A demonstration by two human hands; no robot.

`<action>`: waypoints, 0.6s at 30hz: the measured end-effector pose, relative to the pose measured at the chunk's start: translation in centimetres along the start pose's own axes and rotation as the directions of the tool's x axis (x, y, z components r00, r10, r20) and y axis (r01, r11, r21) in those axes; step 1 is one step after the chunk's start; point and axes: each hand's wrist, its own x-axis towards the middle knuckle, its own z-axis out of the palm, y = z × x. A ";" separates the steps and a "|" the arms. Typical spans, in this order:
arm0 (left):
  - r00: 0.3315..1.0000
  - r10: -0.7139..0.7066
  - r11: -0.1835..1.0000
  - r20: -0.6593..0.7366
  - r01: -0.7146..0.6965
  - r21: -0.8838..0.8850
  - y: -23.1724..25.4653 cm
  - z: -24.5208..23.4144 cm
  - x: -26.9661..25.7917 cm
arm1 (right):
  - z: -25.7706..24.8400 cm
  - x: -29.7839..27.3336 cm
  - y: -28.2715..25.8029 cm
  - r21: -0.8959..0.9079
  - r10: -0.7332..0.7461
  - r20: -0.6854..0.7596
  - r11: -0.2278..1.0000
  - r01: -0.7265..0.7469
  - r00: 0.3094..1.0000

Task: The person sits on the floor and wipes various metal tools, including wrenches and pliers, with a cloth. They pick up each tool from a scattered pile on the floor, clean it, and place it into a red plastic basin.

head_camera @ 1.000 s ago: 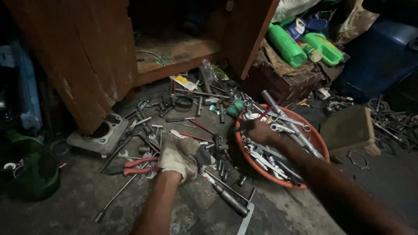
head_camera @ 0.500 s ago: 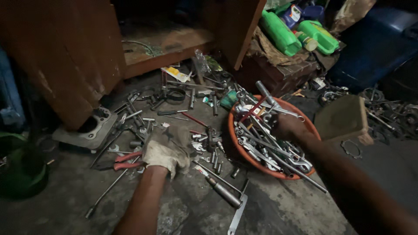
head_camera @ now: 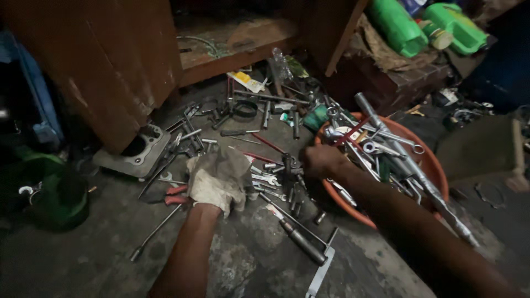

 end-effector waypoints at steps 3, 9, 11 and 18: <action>0.996 -0.008 0.999 0.091 0.012 -0.042 0.4 -1.4 0.2 | 1.9 1.4 -1.1 -0.007 -0.100 -0.020 0.995 0.100 0.995; 0.986 0.033 0.984 0.165 -0.061 0.168 0.0 -2.6 -0.1 | 2.9 4.0 -4.2 0.042 -0.131 0.111 0.991 0.127 0.985; 0.981 0.030 0.973 0.190 -0.072 0.221 -0.4 -2.3 0.2 | 3.6 4.8 -5.2 0.061 -0.100 0.119 0.994 0.093 0.988; 0.981 0.066 0.932 0.182 -0.125 0.339 -1.3 2.2 1.3 | 4.9 7.3 -7.3 -0.028 -0.128 0.161 0.991 0.134 0.979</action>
